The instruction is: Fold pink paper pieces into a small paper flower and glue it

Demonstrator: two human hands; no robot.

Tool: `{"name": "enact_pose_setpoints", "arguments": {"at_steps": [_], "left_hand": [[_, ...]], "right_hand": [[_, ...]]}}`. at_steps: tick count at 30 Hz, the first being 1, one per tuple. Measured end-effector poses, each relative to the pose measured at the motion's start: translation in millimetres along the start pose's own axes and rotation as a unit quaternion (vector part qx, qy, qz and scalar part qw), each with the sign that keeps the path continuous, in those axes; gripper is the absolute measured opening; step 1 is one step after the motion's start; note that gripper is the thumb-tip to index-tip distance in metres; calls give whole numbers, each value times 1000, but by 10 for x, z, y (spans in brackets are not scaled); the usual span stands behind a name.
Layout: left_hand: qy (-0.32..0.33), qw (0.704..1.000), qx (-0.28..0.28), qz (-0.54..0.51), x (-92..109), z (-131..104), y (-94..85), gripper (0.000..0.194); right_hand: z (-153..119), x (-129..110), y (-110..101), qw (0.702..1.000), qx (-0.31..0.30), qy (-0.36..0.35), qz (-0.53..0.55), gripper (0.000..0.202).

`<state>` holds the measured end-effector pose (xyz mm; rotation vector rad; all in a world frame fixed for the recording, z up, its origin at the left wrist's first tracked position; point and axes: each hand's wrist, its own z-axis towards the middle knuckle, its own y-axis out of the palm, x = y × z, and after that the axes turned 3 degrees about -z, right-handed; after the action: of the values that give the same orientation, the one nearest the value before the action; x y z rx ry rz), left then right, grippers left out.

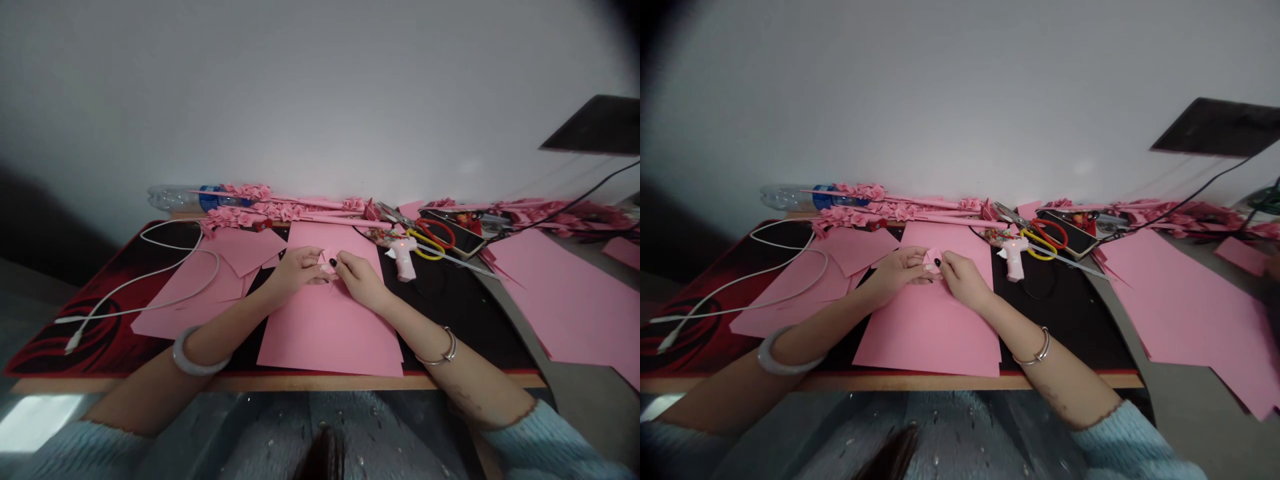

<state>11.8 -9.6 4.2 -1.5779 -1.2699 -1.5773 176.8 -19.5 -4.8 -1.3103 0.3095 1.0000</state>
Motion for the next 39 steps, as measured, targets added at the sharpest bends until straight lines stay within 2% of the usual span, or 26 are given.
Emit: {"name": "enact_pose_setpoints", "arguments": {"at_steps": [9, 12, 16, 20, 24, 34, 39], "left_hand": [[14, 1000, -11, 2, 30, -5, 12, 37], [0, 1000, -12, 0, 0, -2, -12, 32], [-32, 999, -11, -37, -30, 0, -36, 37], [-31, 997, 6, -71, -22, 6, -31, 36], [-20, 996, 15, -90, -20, 24, -29, 30], [8, 994, 42, -99, -71, 59, -82, 19], [30, 997, 31, -62, -67, 48, -60, 24]], "right_hand": [[6, -11, -19, 999, 46, 26, -1, 28], [3, 12, -33, 997, 73, 38, 10, 27], [-2, 24, -32, 992, 104, 56, 44, 17], [-3, -2, -11, 988, 100, 57, 98, 8], [1, -3, 1, 987, 107, 45, 107, 3], [-2, 36, 21, 990, 89, -3, 109, 17], [-2, 56, 22, 990, 95, -18, 100, 22]]}}
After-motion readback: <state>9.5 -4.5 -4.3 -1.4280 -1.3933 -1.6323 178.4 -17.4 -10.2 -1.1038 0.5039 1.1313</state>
